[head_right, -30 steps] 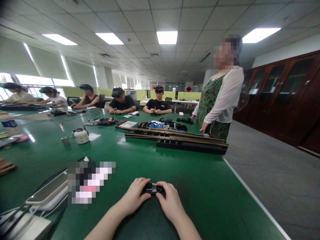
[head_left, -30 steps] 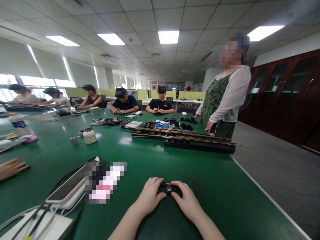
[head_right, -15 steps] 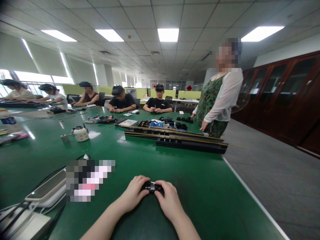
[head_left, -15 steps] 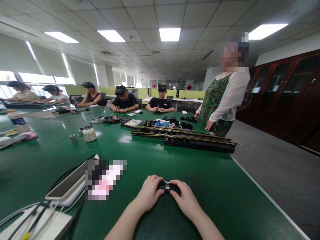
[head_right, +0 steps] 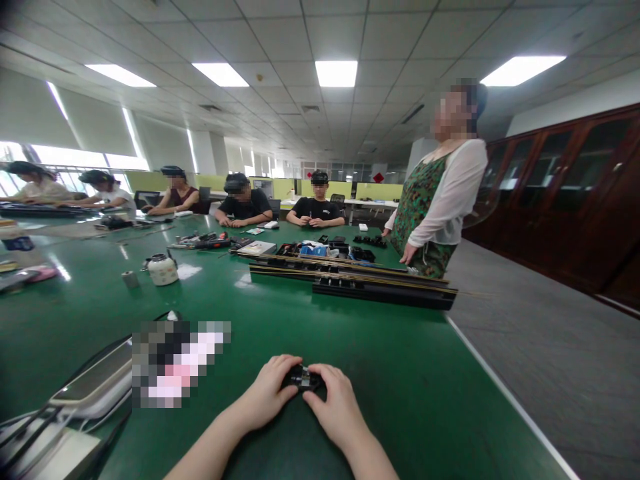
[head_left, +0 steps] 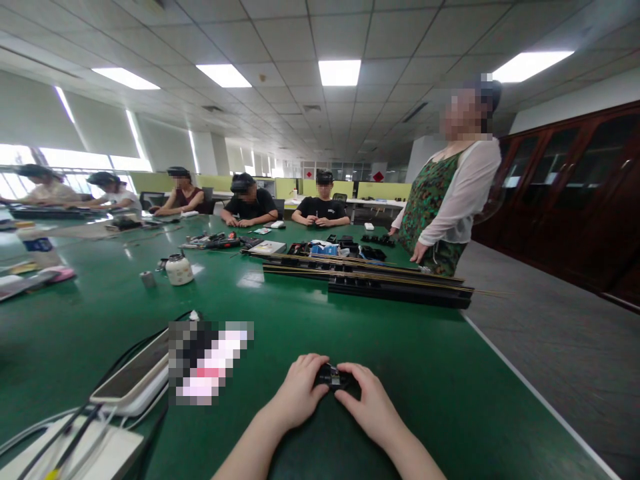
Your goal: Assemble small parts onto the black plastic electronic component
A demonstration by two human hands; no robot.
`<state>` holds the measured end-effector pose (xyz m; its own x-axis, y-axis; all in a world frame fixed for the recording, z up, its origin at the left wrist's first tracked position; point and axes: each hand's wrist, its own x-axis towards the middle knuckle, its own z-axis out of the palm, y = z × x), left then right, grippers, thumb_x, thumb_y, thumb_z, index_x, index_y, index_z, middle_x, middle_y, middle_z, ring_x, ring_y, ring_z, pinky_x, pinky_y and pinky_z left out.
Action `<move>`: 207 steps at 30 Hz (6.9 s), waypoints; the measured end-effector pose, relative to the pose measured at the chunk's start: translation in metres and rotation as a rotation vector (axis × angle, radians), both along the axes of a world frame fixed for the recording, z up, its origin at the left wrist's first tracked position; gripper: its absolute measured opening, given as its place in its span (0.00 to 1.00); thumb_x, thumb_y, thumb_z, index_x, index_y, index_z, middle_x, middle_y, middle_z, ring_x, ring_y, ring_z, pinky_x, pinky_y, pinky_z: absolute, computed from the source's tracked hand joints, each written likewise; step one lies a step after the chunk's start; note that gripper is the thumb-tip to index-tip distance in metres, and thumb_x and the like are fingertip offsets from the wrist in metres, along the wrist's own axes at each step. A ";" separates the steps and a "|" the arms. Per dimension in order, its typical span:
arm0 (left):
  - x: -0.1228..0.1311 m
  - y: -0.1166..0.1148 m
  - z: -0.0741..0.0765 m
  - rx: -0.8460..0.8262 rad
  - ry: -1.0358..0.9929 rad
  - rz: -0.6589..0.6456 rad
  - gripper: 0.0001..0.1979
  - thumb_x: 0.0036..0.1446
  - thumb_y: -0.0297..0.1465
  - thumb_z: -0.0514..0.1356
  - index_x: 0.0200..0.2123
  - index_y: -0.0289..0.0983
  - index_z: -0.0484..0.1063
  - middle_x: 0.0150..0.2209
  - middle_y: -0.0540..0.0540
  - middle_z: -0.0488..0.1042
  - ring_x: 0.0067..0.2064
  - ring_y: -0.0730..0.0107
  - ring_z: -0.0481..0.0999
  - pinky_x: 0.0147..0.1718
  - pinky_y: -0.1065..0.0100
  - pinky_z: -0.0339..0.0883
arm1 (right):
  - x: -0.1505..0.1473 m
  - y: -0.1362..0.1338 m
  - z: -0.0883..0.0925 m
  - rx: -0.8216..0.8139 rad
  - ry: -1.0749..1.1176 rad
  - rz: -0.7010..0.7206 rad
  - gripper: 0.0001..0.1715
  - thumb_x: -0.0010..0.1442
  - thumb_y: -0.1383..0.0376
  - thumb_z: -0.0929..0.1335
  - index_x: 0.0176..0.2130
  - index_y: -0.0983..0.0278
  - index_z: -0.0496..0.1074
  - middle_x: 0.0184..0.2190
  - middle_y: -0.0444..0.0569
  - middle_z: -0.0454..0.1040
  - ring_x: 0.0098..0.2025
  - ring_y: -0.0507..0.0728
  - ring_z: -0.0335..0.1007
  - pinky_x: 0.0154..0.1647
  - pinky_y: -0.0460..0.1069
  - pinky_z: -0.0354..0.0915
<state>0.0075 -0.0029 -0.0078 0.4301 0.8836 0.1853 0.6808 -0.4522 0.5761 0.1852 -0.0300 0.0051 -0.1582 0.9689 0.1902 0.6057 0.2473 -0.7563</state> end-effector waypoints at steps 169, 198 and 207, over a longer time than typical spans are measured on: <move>-0.004 0.006 0.001 -0.010 -0.115 -0.041 0.16 0.50 0.28 0.57 0.45 0.39 0.66 0.44 0.46 0.69 0.47 0.64 0.65 0.48 0.64 0.58 | -0.006 0.004 -0.004 0.052 -0.080 0.037 0.10 0.53 0.65 0.64 0.37 0.58 0.71 0.44 0.49 0.72 0.51 0.60 0.62 0.53 0.56 0.55; -0.004 0.004 0.004 -0.073 -0.101 -0.030 0.20 0.49 0.28 0.57 0.48 0.40 0.65 0.46 0.46 0.68 0.49 0.63 0.63 0.50 0.63 0.56 | 0.014 0.020 -0.010 -0.201 0.860 -0.238 0.27 0.41 0.53 0.72 0.40 0.64 0.72 0.38 0.52 0.77 0.46 0.61 0.71 0.50 0.55 0.62; -0.003 0.005 0.004 -0.062 -0.112 -0.029 0.20 0.48 0.28 0.57 0.47 0.40 0.66 0.46 0.46 0.69 0.49 0.62 0.64 0.50 0.63 0.56 | 0.022 0.020 -0.011 -0.234 1.162 -0.325 0.22 0.42 0.57 0.72 0.38 0.61 0.72 0.34 0.48 0.77 0.41 0.59 0.72 0.42 0.52 0.67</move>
